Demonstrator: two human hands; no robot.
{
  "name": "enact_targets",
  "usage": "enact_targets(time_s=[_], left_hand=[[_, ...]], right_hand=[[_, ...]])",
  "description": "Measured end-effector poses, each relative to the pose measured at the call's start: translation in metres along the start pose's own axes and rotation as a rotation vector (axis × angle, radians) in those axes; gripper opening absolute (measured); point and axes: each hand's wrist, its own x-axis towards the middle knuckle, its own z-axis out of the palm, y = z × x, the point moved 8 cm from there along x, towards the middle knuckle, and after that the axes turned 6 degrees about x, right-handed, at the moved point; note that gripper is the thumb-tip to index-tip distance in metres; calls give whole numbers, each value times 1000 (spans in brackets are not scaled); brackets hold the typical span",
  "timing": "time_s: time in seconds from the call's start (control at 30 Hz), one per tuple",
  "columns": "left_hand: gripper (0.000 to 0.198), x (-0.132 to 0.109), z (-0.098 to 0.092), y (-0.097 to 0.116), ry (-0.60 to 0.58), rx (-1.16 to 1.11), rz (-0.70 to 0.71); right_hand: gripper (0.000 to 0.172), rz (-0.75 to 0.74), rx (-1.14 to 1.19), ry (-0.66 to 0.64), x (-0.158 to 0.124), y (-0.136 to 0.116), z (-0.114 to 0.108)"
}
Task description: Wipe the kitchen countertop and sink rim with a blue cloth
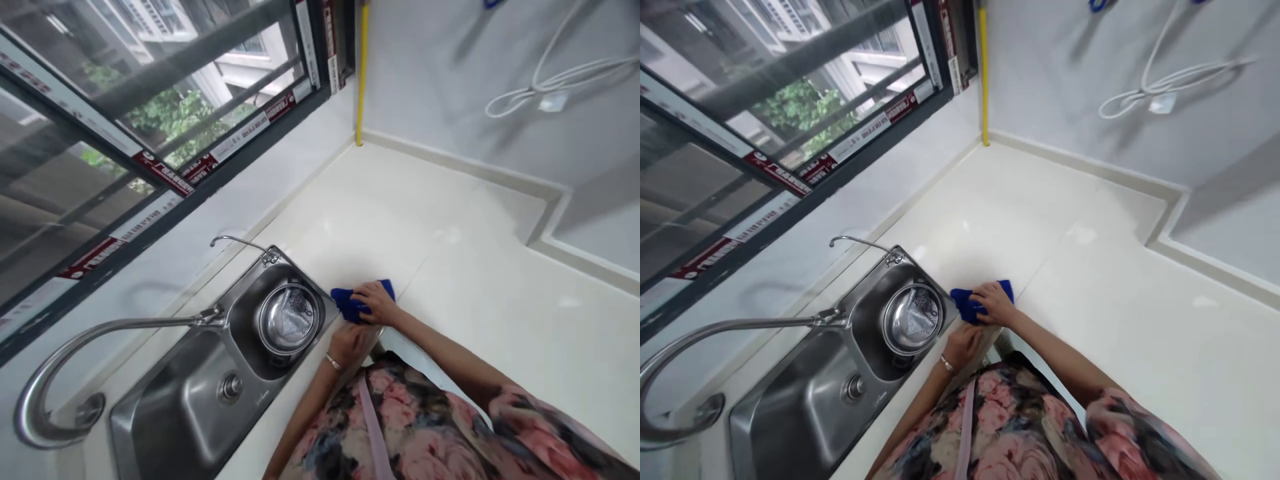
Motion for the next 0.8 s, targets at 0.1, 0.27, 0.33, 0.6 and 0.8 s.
enact_targets(time_s=[0.1, 0.27, 0.33, 0.6, 0.8], left_hand=[[39, 7, 22, 11, -106, 148, 179], [48, 38, 22, 0, -70, 249, 301], [59, 71, 22, 1, -68, 266, 349], [82, 160, 41, 27, -70, 452, 176], [85, 155, 43, 33, -78, 550, 168]], right_hand=[[45, 323, -121, 275, -81, 51, -36], [45, 1003, -385, 640, -258, 76, -100], [47, 1222, -449, 696, -317, 62, -113], [54, 1672, -456, 684, -401, 40, -126], [55, 1767, -449, 751, -372, 57, -137]])
